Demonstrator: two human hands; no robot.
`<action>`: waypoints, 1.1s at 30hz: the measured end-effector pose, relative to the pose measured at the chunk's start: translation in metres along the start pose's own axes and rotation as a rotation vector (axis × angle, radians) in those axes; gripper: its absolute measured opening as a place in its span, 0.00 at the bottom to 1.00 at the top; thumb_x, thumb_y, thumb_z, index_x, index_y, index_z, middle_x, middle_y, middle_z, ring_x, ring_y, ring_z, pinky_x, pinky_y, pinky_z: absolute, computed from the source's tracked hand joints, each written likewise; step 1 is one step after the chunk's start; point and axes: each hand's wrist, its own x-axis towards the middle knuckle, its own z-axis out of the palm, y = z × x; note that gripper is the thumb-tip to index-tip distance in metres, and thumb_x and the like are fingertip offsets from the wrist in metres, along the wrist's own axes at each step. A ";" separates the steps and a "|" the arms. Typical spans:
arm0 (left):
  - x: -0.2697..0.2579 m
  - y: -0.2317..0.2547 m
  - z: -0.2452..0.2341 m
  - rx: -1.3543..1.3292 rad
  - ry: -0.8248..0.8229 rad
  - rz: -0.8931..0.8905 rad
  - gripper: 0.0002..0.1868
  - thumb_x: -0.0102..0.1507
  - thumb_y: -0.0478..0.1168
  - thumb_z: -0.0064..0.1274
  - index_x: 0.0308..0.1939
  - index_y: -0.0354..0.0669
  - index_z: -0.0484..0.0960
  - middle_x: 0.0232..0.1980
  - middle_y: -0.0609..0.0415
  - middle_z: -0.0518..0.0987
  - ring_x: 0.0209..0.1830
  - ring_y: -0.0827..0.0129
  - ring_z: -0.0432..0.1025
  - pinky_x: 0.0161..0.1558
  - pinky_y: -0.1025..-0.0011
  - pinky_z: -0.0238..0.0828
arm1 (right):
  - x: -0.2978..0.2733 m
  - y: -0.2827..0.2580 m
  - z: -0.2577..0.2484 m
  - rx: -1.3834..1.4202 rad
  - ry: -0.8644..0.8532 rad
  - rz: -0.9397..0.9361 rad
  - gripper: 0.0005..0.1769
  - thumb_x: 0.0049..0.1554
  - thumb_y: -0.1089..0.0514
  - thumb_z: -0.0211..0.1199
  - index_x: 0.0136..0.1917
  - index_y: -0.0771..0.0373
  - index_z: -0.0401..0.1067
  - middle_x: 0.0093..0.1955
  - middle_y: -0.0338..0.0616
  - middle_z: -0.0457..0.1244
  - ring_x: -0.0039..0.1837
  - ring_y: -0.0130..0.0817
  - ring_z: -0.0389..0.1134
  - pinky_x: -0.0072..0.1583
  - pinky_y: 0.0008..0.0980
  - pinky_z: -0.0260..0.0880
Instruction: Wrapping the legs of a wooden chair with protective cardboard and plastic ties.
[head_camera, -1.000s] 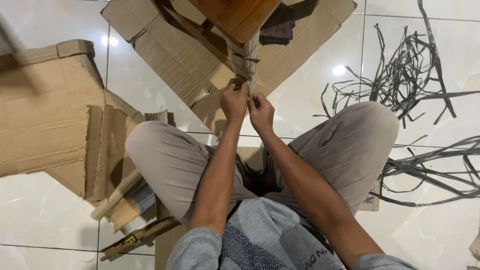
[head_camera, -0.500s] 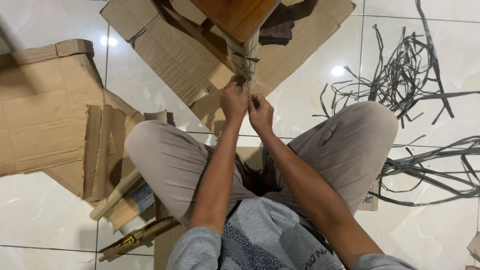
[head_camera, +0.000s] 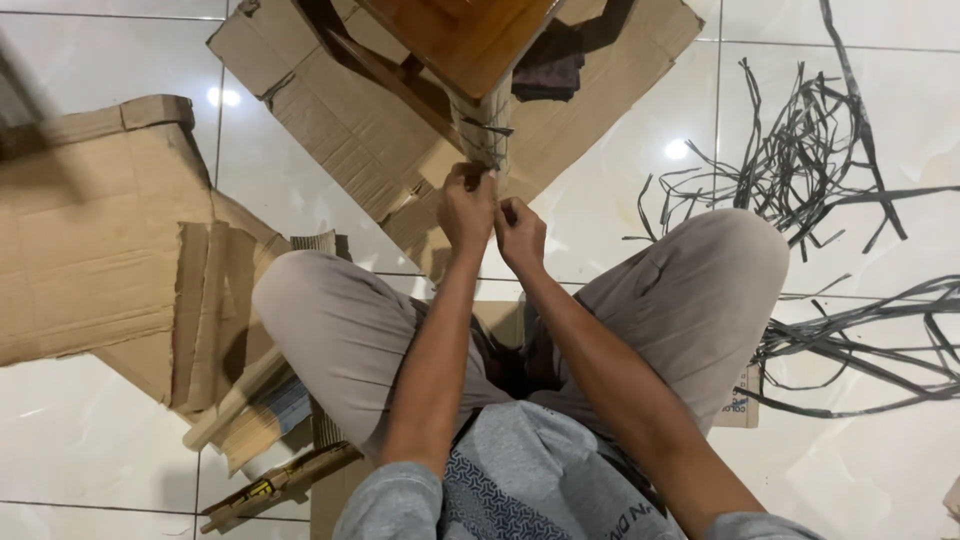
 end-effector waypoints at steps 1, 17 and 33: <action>0.003 -0.002 0.003 0.002 -0.005 -0.001 0.12 0.61 0.45 0.55 0.46 0.47 0.81 0.41 0.47 0.85 0.45 0.42 0.80 0.47 0.43 0.75 | 0.002 0.002 -0.001 0.000 0.001 0.005 0.08 0.60 0.49 0.65 0.46 0.53 0.78 0.36 0.43 0.70 0.43 0.42 0.72 0.50 0.41 0.71; 0.011 -0.058 0.056 0.079 0.076 -0.155 0.12 0.56 0.49 0.63 0.38 0.51 0.80 0.34 0.52 0.85 0.41 0.50 0.82 0.46 0.51 0.76 | 0.017 0.070 -0.041 -0.163 -0.081 0.191 0.13 0.58 0.44 0.66 0.53 0.49 0.80 0.46 0.39 0.72 0.53 0.43 0.74 0.57 0.44 0.72; -0.048 -0.131 0.154 0.361 -0.516 -0.344 0.11 0.54 0.56 0.61 0.39 0.67 0.85 0.42 0.68 0.86 0.50 0.61 0.80 0.54 0.61 0.76 | 0.027 0.144 -0.094 -0.247 0.046 0.320 0.18 0.59 0.44 0.64 0.59 0.51 0.77 0.56 0.44 0.70 0.61 0.47 0.72 0.62 0.48 0.72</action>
